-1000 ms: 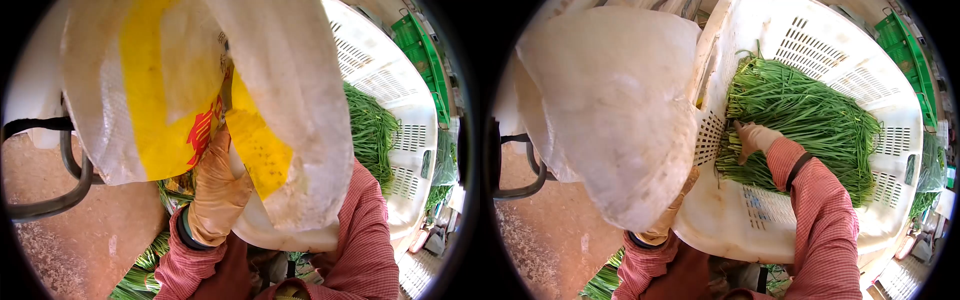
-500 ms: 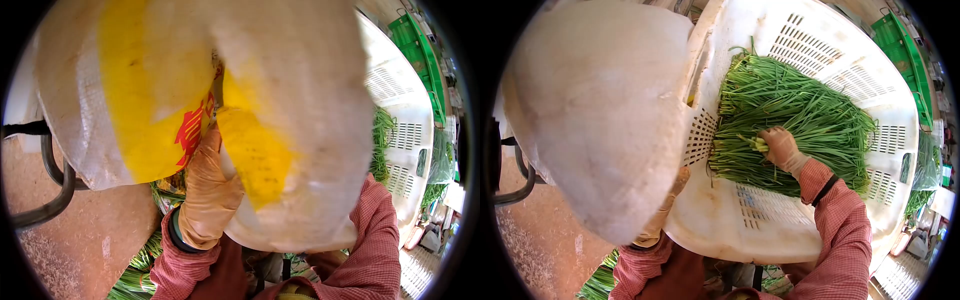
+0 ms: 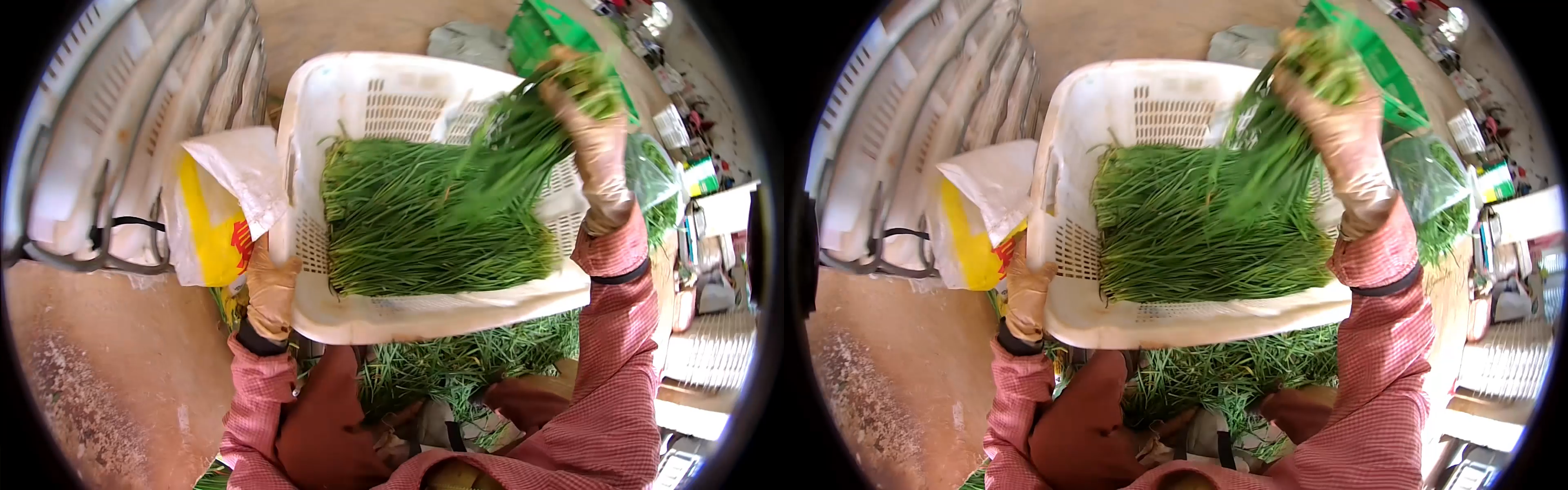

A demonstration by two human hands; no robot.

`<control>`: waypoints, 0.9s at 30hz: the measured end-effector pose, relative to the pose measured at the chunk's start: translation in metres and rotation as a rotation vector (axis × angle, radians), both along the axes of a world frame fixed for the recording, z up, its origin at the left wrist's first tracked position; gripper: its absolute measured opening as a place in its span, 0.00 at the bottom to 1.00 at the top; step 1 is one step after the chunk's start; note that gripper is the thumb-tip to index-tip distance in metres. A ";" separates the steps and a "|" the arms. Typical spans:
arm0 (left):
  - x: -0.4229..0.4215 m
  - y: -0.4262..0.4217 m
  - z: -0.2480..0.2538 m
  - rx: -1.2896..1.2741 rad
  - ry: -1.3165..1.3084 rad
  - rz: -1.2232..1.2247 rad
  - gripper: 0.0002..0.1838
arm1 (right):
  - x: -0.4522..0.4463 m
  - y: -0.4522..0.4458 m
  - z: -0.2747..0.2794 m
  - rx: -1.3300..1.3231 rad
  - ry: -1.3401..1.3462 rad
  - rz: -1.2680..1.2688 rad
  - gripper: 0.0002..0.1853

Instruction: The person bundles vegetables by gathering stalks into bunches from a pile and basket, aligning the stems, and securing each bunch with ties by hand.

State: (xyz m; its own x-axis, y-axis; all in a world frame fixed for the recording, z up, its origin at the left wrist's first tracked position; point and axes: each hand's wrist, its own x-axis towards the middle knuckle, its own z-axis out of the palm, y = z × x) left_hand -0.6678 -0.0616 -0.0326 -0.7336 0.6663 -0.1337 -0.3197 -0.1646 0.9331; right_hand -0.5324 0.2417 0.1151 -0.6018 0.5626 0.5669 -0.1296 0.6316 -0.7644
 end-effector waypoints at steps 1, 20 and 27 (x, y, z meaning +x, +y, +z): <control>-0.003 0.000 -0.006 0.119 -0.138 -0.010 0.33 | 0.013 -0.007 0.027 -0.100 0.042 -0.054 0.18; 0.163 0.079 0.127 0.565 0.299 -1.103 0.30 | 0.196 -0.155 0.168 -0.610 0.144 0.197 0.17; 0.193 0.012 0.118 0.423 0.367 -0.893 0.17 | 0.252 -0.161 0.161 -0.656 0.183 0.158 0.18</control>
State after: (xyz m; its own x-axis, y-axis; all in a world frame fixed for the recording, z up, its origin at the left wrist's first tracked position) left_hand -0.4750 -0.0499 0.0852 0.0980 0.9252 0.3665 -0.1946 -0.3434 0.9188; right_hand -0.2807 0.0805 0.2758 -0.6321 0.7368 0.2400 -0.3448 0.0099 -0.9386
